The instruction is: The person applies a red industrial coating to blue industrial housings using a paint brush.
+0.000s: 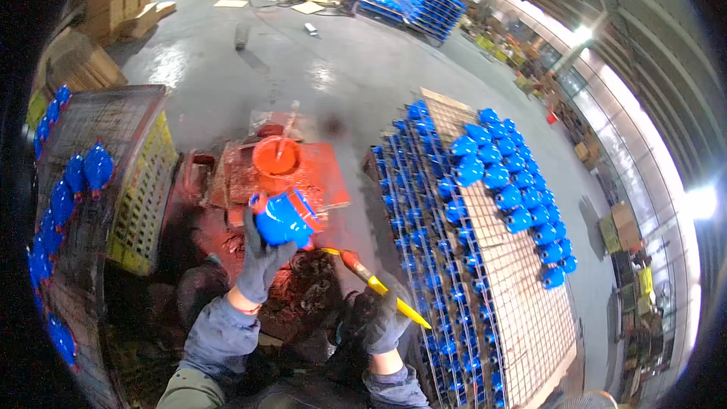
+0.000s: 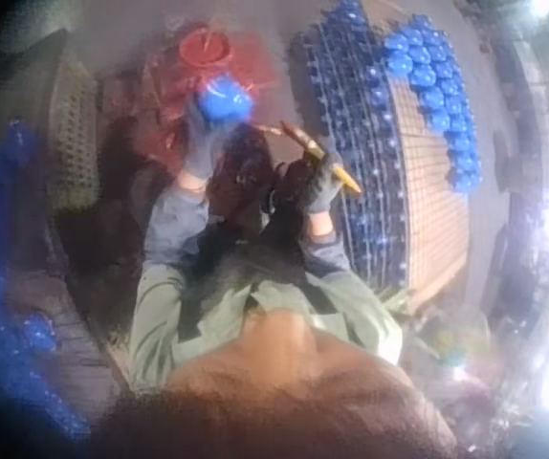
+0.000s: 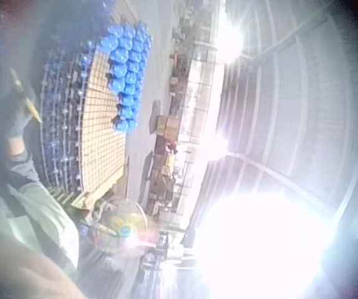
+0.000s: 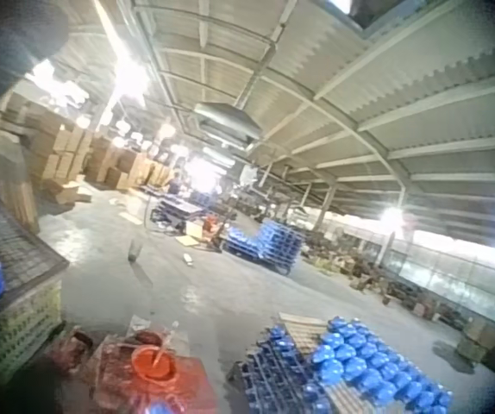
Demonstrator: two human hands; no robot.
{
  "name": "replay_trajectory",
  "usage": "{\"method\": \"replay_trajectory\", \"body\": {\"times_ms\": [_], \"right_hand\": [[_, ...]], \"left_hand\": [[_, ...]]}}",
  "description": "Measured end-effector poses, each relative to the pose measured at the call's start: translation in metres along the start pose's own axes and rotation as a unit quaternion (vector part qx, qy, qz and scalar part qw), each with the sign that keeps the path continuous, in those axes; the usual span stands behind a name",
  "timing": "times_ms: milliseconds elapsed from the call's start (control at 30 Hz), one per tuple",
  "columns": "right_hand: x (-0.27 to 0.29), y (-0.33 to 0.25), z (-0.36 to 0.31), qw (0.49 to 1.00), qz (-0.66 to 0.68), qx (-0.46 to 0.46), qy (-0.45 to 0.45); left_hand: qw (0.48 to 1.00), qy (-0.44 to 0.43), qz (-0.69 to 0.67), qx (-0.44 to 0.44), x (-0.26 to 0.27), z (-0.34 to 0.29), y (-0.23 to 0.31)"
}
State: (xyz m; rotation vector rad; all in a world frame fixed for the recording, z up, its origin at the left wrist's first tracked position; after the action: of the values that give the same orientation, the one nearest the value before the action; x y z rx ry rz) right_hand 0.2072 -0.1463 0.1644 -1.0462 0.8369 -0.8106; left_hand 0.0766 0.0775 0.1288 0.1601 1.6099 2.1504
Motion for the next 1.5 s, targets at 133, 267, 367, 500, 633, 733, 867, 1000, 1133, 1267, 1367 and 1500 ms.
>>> {"method": "replay_trajectory", "body": {"times_ms": [133,267,367,500,633,733,867,1000,1133,1267,1367,1500], "right_hand": [[-0.002,-0.037,0.013,0.993,0.091,0.072,-0.022],[-0.024,-0.068,0.017,0.989,0.016,0.122,-0.087],[-0.012,-0.046,0.012,0.992,0.003,0.073,-0.106],[-0.004,-0.017,0.003,0.995,0.018,0.054,-0.082],[0.000,0.014,-0.001,0.998,-0.020,0.023,-0.053],[-0.005,0.017,-0.004,0.997,0.024,0.040,-0.055],[-0.035,0.003,-0.001,0.989,-0.013,0.110,-0.097],[-0.037,0.008,0.005,0.980,-0.076,0.119,-0.137],[-0.036,0.017,0.013,0.998,-0.043,0.013,-0.047],[-0.065,0.022,0.022,1.000,-0.019,-0.007,-0.006],[-0.055,0.029,0.035,0.996,0.008,0.063,-0.061],[-0.092,0.005,0.043,0.985,-0.097,0.090,-0.113]], "left_hand": [[0.913,-0.066,0.239,-0.324,-0.003,-0.028,0.054],[0.826,-0.090,0.296,-0.471,0.001,-0.067,0.062],[0.847,-0.111,0.293,-0.429,0.004,-0.075,0.054],[0.896,-0.124,0.286,-0.317,0.007,-0.063,0.037],[0.928,-0.060,0.294,-0.220,0.017,-0.055,0.021],[0.920,-0.047,0.338,-0.190,0.014,-0.042,0.021],[0.908,-0.024,0.379,-0.177,0.019,-0.037,0.013],[0.898,-0.035,0.413,-0.145,0.018,-0.033,0.013],[0.886,-0.040,0.447,-0.118,0.020,-0.031,0.007],[0.873,-0.057,0.478,-0.085,0.020,-0.031,0.004],[0.861,-0.064,0.497,-0.085,0.008,-0.031,0.000],[0.845,-0.069,0.525,-0.078,0.006,-0.032,-0.008]]}}
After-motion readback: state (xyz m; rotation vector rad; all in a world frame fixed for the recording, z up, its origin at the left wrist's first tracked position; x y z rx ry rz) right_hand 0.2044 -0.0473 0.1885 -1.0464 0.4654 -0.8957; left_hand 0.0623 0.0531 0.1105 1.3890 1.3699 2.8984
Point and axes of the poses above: each hand's wrist, its own z-axis towards the middle knuckle, its own x-axis out of the back of the hand, y = z × x, the point moved 7 cm from there along z, towards the middle knuckle, and after that the axes turned 10 degrees about z, right-handed, at the moved point
